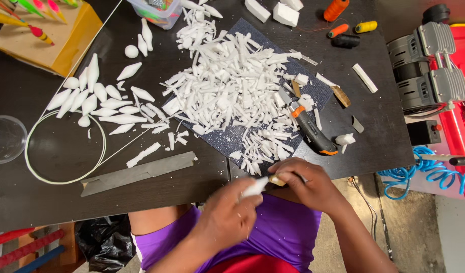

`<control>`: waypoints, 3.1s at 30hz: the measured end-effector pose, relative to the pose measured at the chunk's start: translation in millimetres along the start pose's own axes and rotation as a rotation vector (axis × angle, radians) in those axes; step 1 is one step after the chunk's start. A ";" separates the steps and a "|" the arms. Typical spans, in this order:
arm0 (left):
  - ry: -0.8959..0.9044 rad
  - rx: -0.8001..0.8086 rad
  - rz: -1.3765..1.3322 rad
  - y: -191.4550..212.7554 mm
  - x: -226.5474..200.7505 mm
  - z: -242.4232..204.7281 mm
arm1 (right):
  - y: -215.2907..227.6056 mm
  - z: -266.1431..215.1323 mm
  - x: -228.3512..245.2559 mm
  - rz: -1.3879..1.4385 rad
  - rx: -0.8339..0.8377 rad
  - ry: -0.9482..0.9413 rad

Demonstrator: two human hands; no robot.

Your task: The person holds a small white foam piece and repeatedly rubs it against a sanding pad on the table to shape it. Shavings accumulate on the pad and table as the person continues to sand the foam piece.

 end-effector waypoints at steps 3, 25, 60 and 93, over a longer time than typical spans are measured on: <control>-0.068 0.248 -0.072 -23.1 -7.4 -15.2 | 17.0 -7.7 -24.9 0.162 -0.062 -0.092; -0.248 0.531 -0.132 -84.5 10.0 -10.8 | -21.4 96.4 0.4 0.179 0.393 0.100; -0.226 0.460 0.056 -66.3 -7.2 -5.6 | -14.0 96.5 -4.7 -0.242 0.126 0.701; -0.112 0.420 -0.152 -59.9 -4.8 -28.7 | -61.5 72.0 17.2 -0.187 0.427 0.578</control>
Point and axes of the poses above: each hand's wrist, its own z-axis towards the middle knuckle, its own y-axis out of the back of the hand, x = y × z, the point moved 6 cm from there along z, towards the middle knuckle, and after that the axes turned 3 degrees about -z, right-handed, at the moved point
